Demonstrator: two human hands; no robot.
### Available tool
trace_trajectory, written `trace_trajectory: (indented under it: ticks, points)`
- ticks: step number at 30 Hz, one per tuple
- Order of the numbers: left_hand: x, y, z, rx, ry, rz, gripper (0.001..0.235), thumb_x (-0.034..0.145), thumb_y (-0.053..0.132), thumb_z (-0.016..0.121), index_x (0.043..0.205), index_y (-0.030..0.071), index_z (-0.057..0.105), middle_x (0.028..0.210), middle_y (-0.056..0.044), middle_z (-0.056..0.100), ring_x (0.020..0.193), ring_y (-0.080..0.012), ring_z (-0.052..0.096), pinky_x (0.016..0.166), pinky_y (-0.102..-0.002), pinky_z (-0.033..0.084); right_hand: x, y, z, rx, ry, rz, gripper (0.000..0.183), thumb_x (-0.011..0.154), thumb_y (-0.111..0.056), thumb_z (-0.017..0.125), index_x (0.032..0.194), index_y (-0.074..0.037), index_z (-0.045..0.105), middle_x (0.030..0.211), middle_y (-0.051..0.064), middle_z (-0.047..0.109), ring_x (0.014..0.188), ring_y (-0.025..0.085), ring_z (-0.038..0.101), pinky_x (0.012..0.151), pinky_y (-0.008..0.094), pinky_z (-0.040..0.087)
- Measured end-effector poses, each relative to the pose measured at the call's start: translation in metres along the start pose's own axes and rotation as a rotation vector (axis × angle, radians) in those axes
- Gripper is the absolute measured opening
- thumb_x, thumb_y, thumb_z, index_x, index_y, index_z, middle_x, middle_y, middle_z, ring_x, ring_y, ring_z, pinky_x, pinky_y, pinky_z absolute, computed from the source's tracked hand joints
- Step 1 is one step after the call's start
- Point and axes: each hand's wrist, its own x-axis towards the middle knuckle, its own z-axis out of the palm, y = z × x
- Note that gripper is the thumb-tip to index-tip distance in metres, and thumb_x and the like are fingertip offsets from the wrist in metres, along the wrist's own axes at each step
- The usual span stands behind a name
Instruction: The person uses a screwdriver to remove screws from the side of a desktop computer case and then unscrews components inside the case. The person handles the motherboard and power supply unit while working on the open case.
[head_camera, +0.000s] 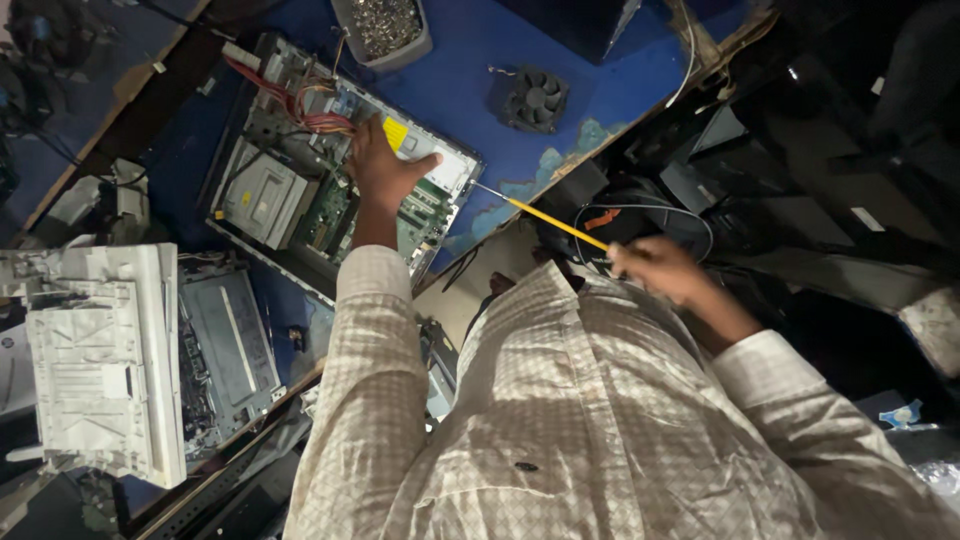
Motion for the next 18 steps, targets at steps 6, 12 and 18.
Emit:
trace_trajectory:
  ticks: [6,12,18]
  points:
    - [-0.003,0.0,-0.001,-0.014,0.004,-0.031,0.127,0.055,0.057,0.098,0.155,0.008,0.035,0.159,-0.02,0.037,0.149,-0.0398,0.029,0.116,-0.066,0.024,-0.006,0.011,0.013,-0.223,0.206,-0.175,0.056,0.092,-0.059,0.062,0.084,-0.004,0.074,0.062,0.003,0.06,0.059,0.013,0.054,0.056,0.031,0.043]
    - [0.001,0.001,-0.007,0.022,-0.018,-0.011,0.125,0.054,0.058,0.098,0.152,0.007,0.039,0.16,-0.019,0.038,0.15,-0.0387,0.032,0.116,-0.067,0.027,0.012,0.037,0.031,0.08,-0.034,-0.103,0.061,0.096,-0.06,0.061,0.083,-0.002,0.074,0.063,-0.001,0.055,0.058,0.011,0.05,0.057,0.03,0.041]
    - [0.007,0.003,-0.005,0.046,-0.009,0.003,0.124,0.05,0.056,0.1,0.148,0.007,0.042,0.159,-0.019,0.036,0.146,-0.0395,0.032,0.11,-0.07,0.027,0.012,0.053,0.033,-0.036,0.168,-0.368,0.052,0.087,-0.05,0.074,0.081,0.001,0.068,0.066,0.001,0.061,0.064,0.01,0.053,0.056,0.03,0.044]
